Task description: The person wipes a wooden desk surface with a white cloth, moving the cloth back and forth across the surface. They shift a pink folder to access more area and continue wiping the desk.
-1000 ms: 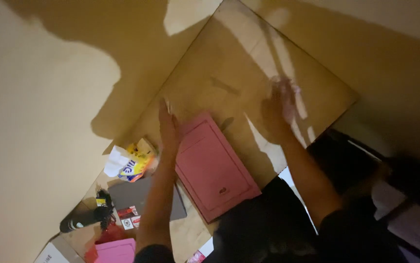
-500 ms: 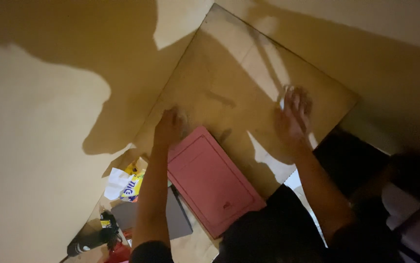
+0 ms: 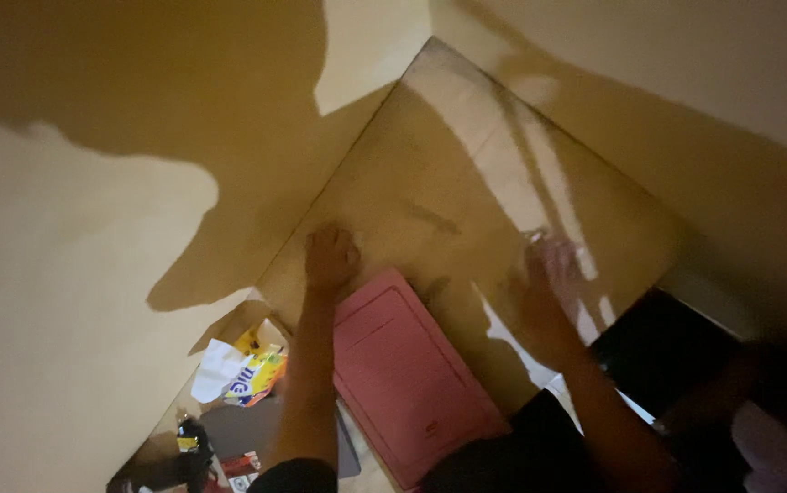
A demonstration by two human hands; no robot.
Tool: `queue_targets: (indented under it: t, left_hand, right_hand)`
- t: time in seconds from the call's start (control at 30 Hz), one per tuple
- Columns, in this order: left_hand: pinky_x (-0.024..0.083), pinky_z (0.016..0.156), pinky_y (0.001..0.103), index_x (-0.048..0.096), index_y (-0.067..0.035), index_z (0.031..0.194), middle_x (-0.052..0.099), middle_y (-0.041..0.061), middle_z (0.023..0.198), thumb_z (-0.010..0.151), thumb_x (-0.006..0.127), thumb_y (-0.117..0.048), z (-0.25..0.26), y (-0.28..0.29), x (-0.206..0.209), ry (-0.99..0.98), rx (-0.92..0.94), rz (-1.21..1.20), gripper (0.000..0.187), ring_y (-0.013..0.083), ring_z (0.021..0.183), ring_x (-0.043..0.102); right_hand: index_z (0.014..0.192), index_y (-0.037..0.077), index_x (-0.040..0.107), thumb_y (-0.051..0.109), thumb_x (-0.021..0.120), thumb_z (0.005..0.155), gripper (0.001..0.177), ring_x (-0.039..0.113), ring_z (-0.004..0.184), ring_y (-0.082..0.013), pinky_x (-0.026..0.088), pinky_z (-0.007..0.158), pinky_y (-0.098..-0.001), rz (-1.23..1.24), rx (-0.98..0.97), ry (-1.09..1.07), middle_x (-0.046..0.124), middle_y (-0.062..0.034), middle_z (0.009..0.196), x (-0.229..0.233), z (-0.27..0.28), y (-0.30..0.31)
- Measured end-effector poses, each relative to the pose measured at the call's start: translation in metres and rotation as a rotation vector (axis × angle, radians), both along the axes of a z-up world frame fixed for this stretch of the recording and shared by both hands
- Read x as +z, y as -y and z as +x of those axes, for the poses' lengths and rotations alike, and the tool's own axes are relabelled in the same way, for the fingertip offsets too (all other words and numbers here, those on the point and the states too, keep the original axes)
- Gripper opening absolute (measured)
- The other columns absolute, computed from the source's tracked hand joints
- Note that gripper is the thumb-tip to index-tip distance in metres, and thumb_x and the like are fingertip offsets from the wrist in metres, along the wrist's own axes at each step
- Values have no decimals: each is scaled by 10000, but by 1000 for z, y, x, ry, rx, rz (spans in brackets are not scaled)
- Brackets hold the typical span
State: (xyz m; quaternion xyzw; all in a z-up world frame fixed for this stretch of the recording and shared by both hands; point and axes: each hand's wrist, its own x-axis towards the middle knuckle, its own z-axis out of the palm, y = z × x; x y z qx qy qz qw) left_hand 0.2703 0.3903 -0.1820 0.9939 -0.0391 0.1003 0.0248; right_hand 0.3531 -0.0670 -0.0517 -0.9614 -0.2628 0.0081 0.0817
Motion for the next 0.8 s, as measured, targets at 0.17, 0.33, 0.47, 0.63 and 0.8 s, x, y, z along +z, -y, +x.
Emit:
queue_targets:
  t: [0.17, 0.33, 0.47, 0.63, 0.8]
  left_hand:
    - [465, 1101, 559, 779, -142, 1147, 695, 129, 1088, 974, 571, -392, -4, 0, -12, -136, 111, -32, 369, 363, 1077, 688]
    - [437, 1089, 546, 715, -154, 1211, 672, 121, 1183, 934, 566, -419, -10, -5, -27, -222, 167, 10, 412, 354, 1235, 659]
    - [452, 1062, 526, 713, -187, 1154, 663, 85, 1179, 960, 560, -449, -7, 4, -9, -131, 150, 37, 361, 329, 1224, 634]
    - [430, 1115, 576, 751, -170, 1186, 673, 117, 1249, 991, 559, -449, -9, 0, -25, -229, 206, -30, 391, 379, 1293, 617]
    - [417, 1202, 658, 852, -180, 1208, 756, 144, 1413, 1029, 489, -503, -7, 4, -21, -405, 284, -29, 518, 419, 1444, 616]
  right_hand:
    - [1604, 203, 675, 467, 497, 1174, 535, 485, 1654, -327, 167, 1424, -574, -353, -97, 94, 602, -88, 1745, -18, 74, -46]
    - [1546, -2, 629, 327, 726, 983, 659, 624, 1428, -504, 466, 1207, -652, 12, -36, 141, 588, -293, 1556, -57, 111, -128]
    - [1728, 93, 476, 515, 532, 1110, 750, 416, 1652, -468, 243, 1360, -696, -66, 108, -219, 434, -235, 1803, -77, 43, -139]
    - [1721, 161, 492, 632, 606, 1029, 845, 502, 1579, -452, 415, 1254, -687, -49, 182, -133, 484, -182, 1757, -123, 5, -84]
    - [1698, 69, 548, 518, 782, 885, 958, 464, 1602, -521, 454, 1237, -667, -112, 36, 154, 423, -278, 1793, -112, 69, -90]
